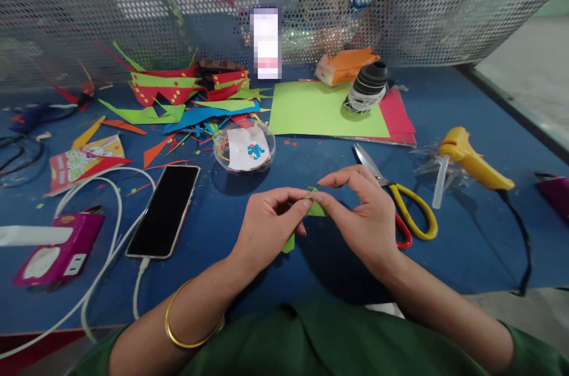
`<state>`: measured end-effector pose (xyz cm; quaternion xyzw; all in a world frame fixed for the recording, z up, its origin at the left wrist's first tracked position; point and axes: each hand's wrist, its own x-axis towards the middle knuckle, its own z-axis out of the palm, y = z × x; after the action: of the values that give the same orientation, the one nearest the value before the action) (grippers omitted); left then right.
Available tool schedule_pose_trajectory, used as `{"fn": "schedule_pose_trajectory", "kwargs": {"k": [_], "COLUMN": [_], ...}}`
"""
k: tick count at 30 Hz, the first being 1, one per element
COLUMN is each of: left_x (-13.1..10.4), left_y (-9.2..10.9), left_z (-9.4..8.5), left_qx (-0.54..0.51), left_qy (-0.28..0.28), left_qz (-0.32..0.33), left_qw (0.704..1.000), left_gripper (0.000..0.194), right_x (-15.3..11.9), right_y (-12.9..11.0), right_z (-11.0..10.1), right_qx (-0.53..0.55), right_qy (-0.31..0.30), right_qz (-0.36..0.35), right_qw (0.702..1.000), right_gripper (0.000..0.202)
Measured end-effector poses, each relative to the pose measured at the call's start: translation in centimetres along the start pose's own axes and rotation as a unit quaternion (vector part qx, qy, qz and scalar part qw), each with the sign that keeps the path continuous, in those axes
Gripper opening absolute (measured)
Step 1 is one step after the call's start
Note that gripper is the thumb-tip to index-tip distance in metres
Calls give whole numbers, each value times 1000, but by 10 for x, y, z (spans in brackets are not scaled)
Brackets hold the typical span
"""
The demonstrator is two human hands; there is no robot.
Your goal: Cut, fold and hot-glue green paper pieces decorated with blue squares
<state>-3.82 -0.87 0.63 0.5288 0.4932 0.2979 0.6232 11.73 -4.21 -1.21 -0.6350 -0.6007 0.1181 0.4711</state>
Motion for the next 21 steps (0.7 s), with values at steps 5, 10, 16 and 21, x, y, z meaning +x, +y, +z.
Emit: {"fn": "schedule_pose_trajectory", "kwargs": {"k": [5, 10, 16, 21], "left_x": [0, 3, 3, 3], "left_y": [-1, -2, -2, -4], "left_z": [-2, -4, -4, -4], "left_qx": [-29, -89, -96, -105], "left_qy": [13, 68, 70, 52], "left_qz": [-11, -29, -11, -5], "left_qw": [999, 993, 993, 993], "left_gripper": [27, 35, 27, 20], "right_x": [1, 2, 2, 3], "right_y": [-2, -1, -1, -3], "right_z": [-5, -3, 2, -1], "right_qx": [32, 125, 200, 185], "right_qy": [38, 0, -80, -76], "right_qz": [9, 131, 199, 185], "right_qw": [999, 984, 956, 962], "right_gripper": [6, 16, 32, 25]}}
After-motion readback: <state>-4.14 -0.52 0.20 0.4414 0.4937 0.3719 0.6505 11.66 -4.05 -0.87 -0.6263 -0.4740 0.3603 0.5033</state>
